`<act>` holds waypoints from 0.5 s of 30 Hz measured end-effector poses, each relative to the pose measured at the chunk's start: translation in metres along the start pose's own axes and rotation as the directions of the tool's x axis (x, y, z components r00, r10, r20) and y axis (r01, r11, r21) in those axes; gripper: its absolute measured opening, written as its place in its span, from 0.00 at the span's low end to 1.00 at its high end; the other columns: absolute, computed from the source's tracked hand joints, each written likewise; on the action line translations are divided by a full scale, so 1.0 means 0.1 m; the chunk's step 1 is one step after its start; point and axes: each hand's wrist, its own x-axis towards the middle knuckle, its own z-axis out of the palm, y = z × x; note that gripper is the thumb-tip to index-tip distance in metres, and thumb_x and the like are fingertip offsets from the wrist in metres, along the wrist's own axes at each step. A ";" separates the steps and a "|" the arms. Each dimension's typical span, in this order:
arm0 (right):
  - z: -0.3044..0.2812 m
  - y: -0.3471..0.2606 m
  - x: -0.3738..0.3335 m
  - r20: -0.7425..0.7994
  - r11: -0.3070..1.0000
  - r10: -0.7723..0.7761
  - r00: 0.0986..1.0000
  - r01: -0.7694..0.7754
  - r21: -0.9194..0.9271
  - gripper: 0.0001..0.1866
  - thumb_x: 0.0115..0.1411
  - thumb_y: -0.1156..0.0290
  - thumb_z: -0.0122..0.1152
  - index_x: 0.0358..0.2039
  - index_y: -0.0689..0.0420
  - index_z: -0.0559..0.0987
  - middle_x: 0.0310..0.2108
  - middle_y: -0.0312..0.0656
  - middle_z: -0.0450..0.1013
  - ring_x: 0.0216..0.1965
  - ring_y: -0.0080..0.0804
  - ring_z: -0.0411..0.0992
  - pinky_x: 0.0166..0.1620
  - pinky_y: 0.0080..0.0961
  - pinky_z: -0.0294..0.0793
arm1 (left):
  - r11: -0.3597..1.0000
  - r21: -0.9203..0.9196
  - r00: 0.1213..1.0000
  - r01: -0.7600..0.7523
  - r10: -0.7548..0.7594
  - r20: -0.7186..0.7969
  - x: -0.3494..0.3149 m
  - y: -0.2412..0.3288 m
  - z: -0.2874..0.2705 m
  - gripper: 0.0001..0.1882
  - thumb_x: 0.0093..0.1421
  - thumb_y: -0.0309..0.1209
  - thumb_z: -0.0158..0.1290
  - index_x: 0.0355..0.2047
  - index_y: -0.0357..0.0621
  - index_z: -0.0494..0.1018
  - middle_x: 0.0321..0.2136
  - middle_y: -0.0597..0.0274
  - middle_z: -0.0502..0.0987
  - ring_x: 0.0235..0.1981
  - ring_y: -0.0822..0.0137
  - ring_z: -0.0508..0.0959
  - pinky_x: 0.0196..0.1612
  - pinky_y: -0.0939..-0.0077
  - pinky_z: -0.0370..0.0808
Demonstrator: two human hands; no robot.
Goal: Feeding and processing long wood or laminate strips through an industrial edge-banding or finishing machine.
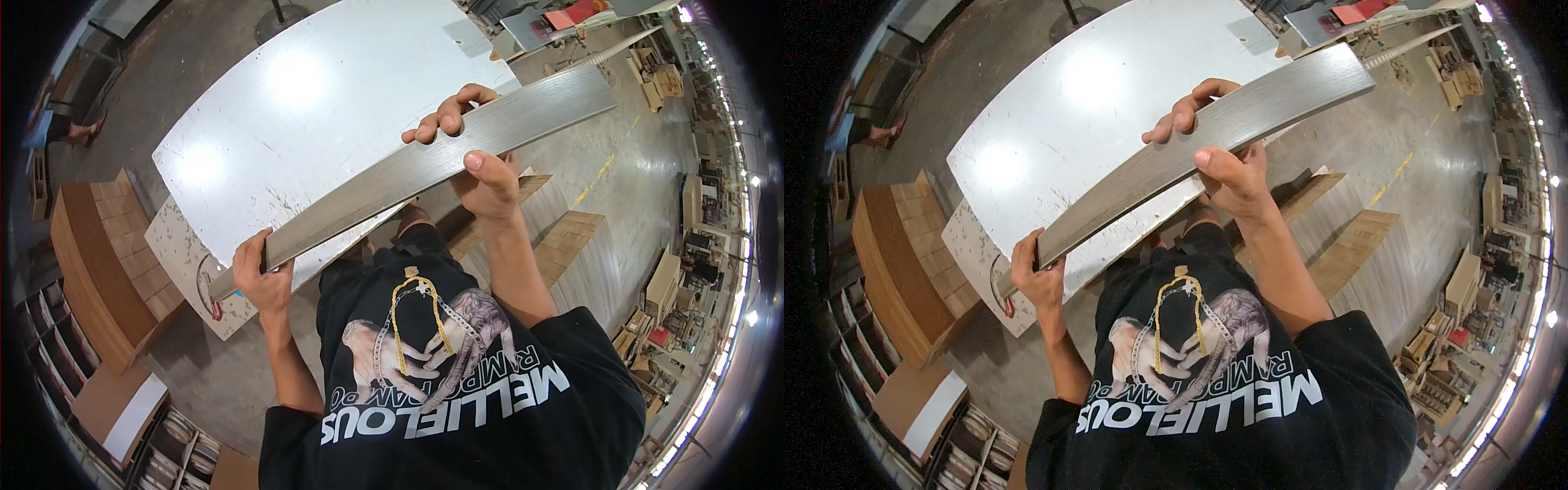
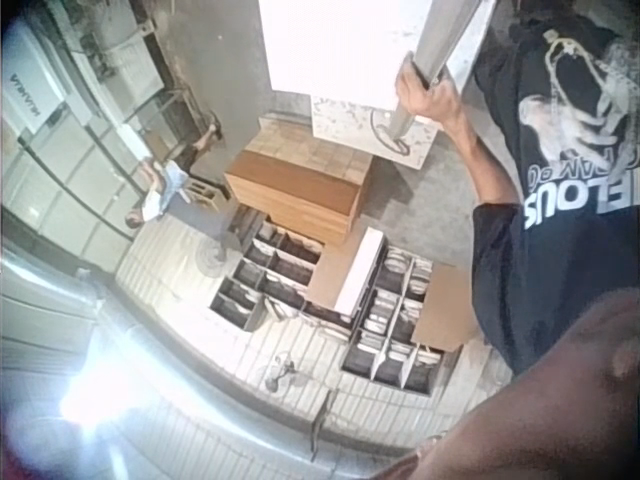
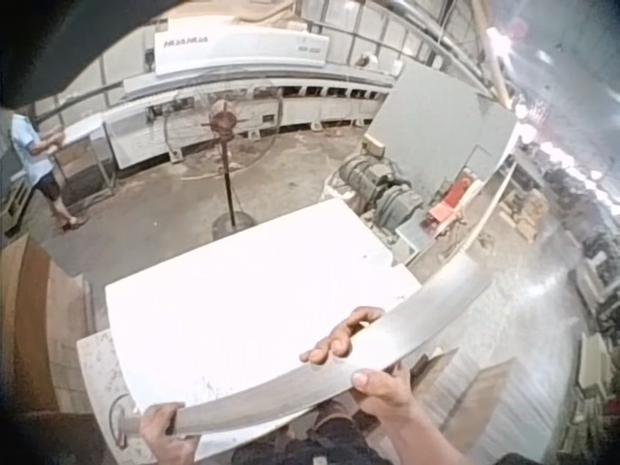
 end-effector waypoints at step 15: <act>-0.04 0.02 -0.08 0.064 0.990 0.078 0.995 -0.085 0.115 0.41 0.51 0.67 0.69 0.64 0.50 0.61 0.43 0.37 0.70 0.51 0.38 0.76 0.67 0.60 0.70 | 0.999 0.002 0.999 0.034 -0.034 0.012 -0.10 -0.02 0.01 0.27 0.38 0.18 0.68 0.44 0.43 0.83 0.38 0.54 0.81 0.40 0.52 0.80 0.43 0.62 0.76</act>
